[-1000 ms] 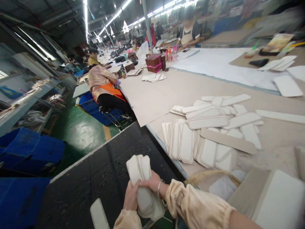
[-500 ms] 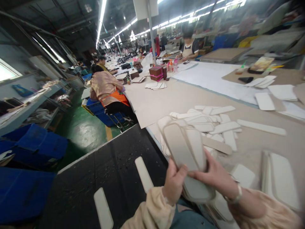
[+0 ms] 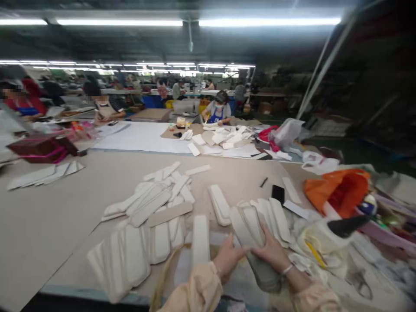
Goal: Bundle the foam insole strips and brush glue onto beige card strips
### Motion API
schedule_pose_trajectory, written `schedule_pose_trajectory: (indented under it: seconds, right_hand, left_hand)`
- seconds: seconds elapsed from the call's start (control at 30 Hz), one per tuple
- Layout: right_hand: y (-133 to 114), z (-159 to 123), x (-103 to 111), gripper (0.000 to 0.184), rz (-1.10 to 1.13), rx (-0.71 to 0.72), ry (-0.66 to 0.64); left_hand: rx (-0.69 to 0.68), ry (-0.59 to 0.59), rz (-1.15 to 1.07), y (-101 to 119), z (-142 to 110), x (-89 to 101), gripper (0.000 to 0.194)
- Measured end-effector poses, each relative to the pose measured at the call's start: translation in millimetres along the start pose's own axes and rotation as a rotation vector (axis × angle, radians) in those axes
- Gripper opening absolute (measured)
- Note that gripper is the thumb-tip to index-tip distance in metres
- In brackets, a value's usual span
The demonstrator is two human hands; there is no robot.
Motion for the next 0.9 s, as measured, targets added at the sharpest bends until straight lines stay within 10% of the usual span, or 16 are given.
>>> schedule_pose_trajectory:
  seconds: [0.43, 0.7, 0.9]
  right_hand:
    - [71.0, 30.1, -78.9, 0.096, -0.289, -0.152, -0.191]
    - [67.7, 40.1, -42.2, 0.068, -0.208, -0.12, -0.152]
    - [17.4, 14.4, 8.1, 0.07, -0.005, 0.092, 0.048]
  left_hand:
    - [0.298, 0.041, -0.035, -40.0, -17.1, 25.3, 0.069]
    - [0.281, 0.043, -0.035, -35.6, -11.8, 20.1, 0.059]
    - [0.112, 0.001, 0.156, -23.5, 10.1, 20.1, 0.093]
Point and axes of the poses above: each hand's wrist, its own z-axis towards the middle knuckle, its own x-axis out of the back of the hand, y = z × x, the point moved 8 cm from there along z, towards the middle knuckle, and after that the axes turned 10 degrees about -y, right-handed, at the moved point
